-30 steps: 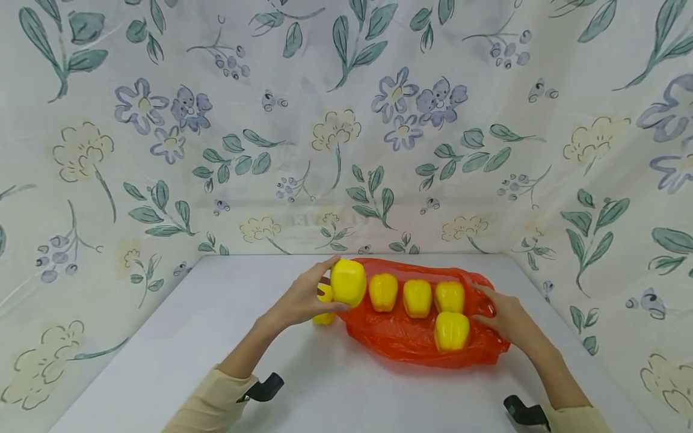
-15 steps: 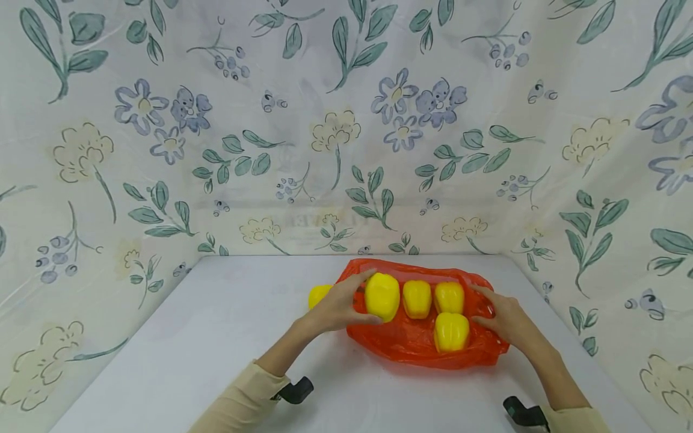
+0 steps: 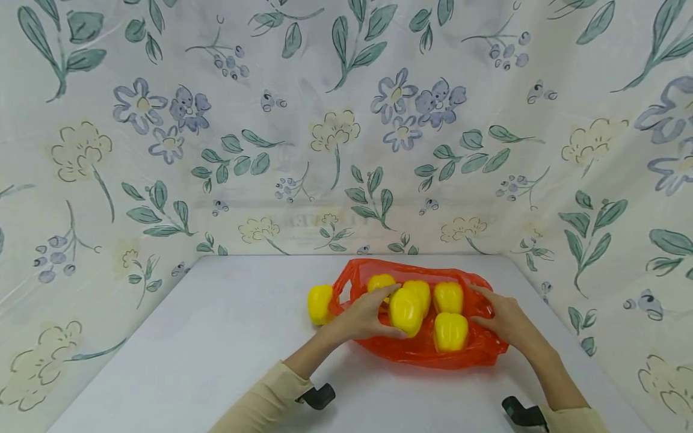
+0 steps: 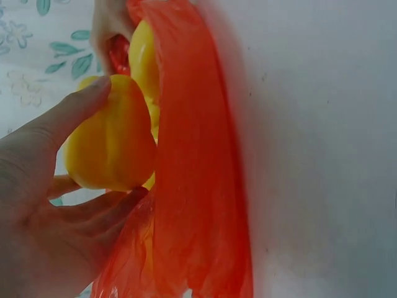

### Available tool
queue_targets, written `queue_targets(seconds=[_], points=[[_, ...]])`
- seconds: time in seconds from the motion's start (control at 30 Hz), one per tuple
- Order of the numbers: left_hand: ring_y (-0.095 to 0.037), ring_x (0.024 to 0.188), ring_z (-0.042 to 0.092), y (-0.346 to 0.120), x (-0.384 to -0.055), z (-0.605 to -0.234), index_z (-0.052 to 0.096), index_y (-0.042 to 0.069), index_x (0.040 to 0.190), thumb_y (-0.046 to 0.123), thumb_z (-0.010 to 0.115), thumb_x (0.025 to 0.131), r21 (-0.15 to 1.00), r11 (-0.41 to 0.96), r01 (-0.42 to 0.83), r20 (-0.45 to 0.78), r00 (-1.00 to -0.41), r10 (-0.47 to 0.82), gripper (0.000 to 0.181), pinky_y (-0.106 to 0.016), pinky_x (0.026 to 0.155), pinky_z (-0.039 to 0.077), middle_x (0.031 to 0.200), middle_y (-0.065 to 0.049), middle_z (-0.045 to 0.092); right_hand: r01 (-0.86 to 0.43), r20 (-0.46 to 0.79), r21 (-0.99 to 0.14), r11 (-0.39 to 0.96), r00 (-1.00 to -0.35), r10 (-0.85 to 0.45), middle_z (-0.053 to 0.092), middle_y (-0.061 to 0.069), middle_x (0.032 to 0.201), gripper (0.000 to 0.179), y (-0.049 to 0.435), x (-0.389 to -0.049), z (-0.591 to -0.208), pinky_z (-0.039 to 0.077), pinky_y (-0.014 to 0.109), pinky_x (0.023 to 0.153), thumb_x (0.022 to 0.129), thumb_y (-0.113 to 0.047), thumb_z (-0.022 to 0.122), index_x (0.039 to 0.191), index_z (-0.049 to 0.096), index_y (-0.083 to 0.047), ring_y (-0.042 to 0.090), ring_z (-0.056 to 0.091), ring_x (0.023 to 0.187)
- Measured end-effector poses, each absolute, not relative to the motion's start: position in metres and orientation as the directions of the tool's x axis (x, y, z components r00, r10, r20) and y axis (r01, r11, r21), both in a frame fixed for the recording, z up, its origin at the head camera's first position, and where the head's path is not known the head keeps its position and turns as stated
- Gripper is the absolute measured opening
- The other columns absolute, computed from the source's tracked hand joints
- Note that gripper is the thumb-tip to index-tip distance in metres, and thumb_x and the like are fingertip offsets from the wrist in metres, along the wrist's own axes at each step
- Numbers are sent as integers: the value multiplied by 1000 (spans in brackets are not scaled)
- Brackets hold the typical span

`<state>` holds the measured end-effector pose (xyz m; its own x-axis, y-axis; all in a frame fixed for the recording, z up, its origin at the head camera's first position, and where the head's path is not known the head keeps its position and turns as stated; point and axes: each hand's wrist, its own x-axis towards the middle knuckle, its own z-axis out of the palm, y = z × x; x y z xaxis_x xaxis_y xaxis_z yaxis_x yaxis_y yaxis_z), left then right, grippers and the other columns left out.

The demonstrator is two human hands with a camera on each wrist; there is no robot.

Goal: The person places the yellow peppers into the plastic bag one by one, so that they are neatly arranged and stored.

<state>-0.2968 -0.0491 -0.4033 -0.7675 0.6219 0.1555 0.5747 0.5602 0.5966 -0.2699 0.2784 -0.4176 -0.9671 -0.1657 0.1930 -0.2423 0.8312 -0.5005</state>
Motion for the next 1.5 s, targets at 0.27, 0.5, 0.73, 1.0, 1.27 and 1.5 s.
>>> queue_targets(seconds=[0.27, 0.5, 0.73, 1.0, 1.27, 1.5], points=[[-16, 129, 47, -40, -294, -413, 32, 19, 153, 49, 79, 78, 575, 580, 577, 130, -764, 632, 93, -39, 102, 51, 145, 2, 49, -255, 204, -495, 831, -963, -174, 56, 30, 131, 69, 277, -269, -418, 61, 46, 77, 83, -11, 76, 144, 44, -7, 46, 57, 112], [-17, 131, 47, -36, -294, -419, 30, 21, 154, 52, 77, 78, 575, 605, 551, 91, -778, 622, 95, -43, 105, 49, 147, 2, 47, -252, 200, -487, 836, -964, -174, 56, 30, 130, 70, 277, -268, -418, 61, 46, 77, 83, -11, 76, 145, 43, -7, 46, 57, 113], [-17, 131, 47, -30, -297, -424, 31, 21, 153, 52, 78, 77, 574, 638, 514, 65, -805, 590, 95, -42, 105, 49, 146, 3, 49, -256, 201, -493, 832, -963, -178, 56, 30, 130, 70, 277, -268, -419, 61, 46, 76, 83, -11, 76, 145, 43, -7, 46, 57, 112], [-15, 128, 49, -24, -303, -430, 30, 20, 152, 54, 79, 76, 586, 638, 500, 83, -820, 567, 97, -42, 106, 48, 144, 4, 49, -250, 197, -488, 836, -965, -174, 56, 31, 130, 70, 277, -268, -417, 61, 46, 76, 83, -11, 76, 145, 43, -7, 45, 58, 111], [-16, 129, 48, -21, -302, -434, 30, 21, 150, 52, 79, 76, 578, 645, 500, 69, -817, 572, 94, -43, 108, 47, 144, 3, 48, -256, 205, -486, 835, -963, -176, 57, 30, 130, 70, 276, -267, -416, 60, 47, 77, 83, -11, 76, 145, 44, -7, 45, 58, 111], [-15, 130, 47, -17, -301, -437, 30, 20, 150, 51, 79, 76, 574, 636, 516, 84, -810, 581, 94, -42, 108, 47, 144, 2, 47, -266, 217, -482, 835, -959, -180, 56, 30, 131, 70, 278, -269, -417, 60, 46, 78, 83, -12, 76, 144, 44, -7, 44, 58, 110]])
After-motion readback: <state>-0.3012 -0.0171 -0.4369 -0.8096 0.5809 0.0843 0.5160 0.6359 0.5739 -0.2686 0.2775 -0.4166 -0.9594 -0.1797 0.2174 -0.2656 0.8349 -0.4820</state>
